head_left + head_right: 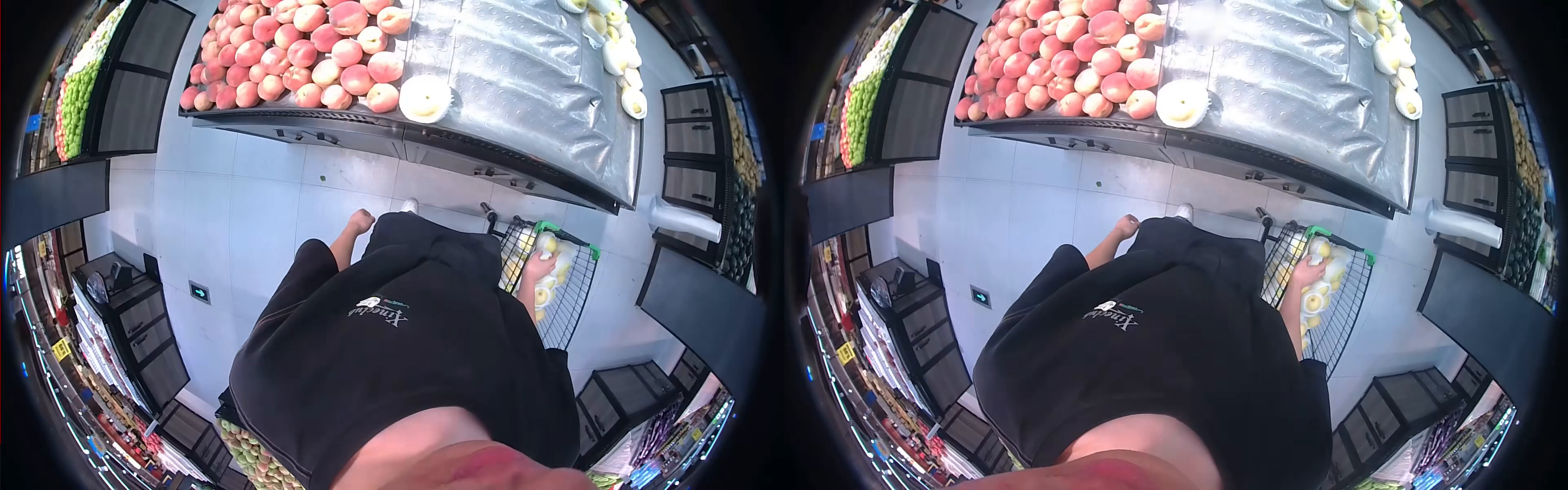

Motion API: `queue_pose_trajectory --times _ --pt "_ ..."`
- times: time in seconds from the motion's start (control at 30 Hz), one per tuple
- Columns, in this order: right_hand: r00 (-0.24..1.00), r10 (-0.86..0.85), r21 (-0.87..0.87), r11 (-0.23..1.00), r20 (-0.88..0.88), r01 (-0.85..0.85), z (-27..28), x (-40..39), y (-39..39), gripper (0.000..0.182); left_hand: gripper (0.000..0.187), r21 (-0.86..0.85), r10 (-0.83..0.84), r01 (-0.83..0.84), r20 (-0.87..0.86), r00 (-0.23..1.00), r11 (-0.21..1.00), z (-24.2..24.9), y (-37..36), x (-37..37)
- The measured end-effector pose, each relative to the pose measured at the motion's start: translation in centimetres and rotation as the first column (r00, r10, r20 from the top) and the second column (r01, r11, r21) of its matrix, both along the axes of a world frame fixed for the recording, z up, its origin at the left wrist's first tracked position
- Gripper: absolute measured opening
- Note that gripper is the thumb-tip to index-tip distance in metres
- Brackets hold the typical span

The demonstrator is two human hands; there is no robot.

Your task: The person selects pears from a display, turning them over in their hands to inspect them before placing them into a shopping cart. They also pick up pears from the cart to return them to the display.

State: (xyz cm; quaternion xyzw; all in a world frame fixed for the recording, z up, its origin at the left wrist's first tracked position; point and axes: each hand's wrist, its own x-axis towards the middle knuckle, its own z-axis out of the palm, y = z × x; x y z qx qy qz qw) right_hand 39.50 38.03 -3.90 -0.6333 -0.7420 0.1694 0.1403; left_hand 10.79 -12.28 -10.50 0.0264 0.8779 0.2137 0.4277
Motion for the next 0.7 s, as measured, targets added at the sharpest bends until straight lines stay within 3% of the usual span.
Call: queue_pose_trajectory --times 0.07,0.1,0.17,0.23,0.3,0.37,0.47,0.57,0.7 --pt "0.919 0.174 0.134 0.982 -0.353 -0.134 4.5 -8.0 -0.3 0.052 0.036 0.019 -0.012 0.013 -0.023 1.000 1.000 0.2 -1.1 -0.1" --pt "0.884 0.282 0.127 0.959 -0.372 -0.252 10.5 -13.4 -2.4 0.050 0.036 0.027 0.009 -0.009 -0.004 1.000 1.000 -0.4 -1.9 0.2" --pt "0.647 0.458 0.079 0.847 -0.610 -0.526 16.8 -22.6 -5.0 0.048 0.036 0.041 0.046 -0.048 0.031 0.998 0.998 -2.0 -3.1 0.2" --pt "0.544 0.607 -0.032 0.651 -0.579 -0.759 20.3 -29.6 -7.0 0.047 0.036 0.032 0.076 -0.078 0.073 0.994 0.996 -2.8 -3.7 -0.4" --pt "0.396 0.695 -0.052 0.461 -0.600 -0.886 22.4 -35.5 -9.5 0.055 0.038 0.021 0.150 -0.152 0.077 0.986 0.988 -4.7 -4.1 -0.4" --pt "0.414 0.796 -0.125 0.402 -0.441 -0.907 23.4 -39.9 -12.0 0.068 0.035 0.052 0.214 -0.215 0.026 0.977 0.975 -6.9 -4.1 -0.4" --pt "0.321 0.916 -0.009 0.328 -0.239 -0.944 19.9 -43.6 -13.8 0.081 0.036 0.089 0.336 -0.342 0.072 0.939 0.935 -7.4 -3.6 -0.8" --pt "0.321 0.943 0.005 0.322 -0.091 -0.947 21.2 -44.4 -17.1 0.089 0.042 0.105 0.410 -0.428 0.158 0.898 0.897 -8.2 -3.5 -0.1" --pt "0.398 0.899 -0.034 0.399 -0.180 -0.916 20.9 -44.9 -18.6 0.081 0.041 0.075 0.420 -0.443 0.213 0.882 0.893 -9.8 -4.1 2.3"
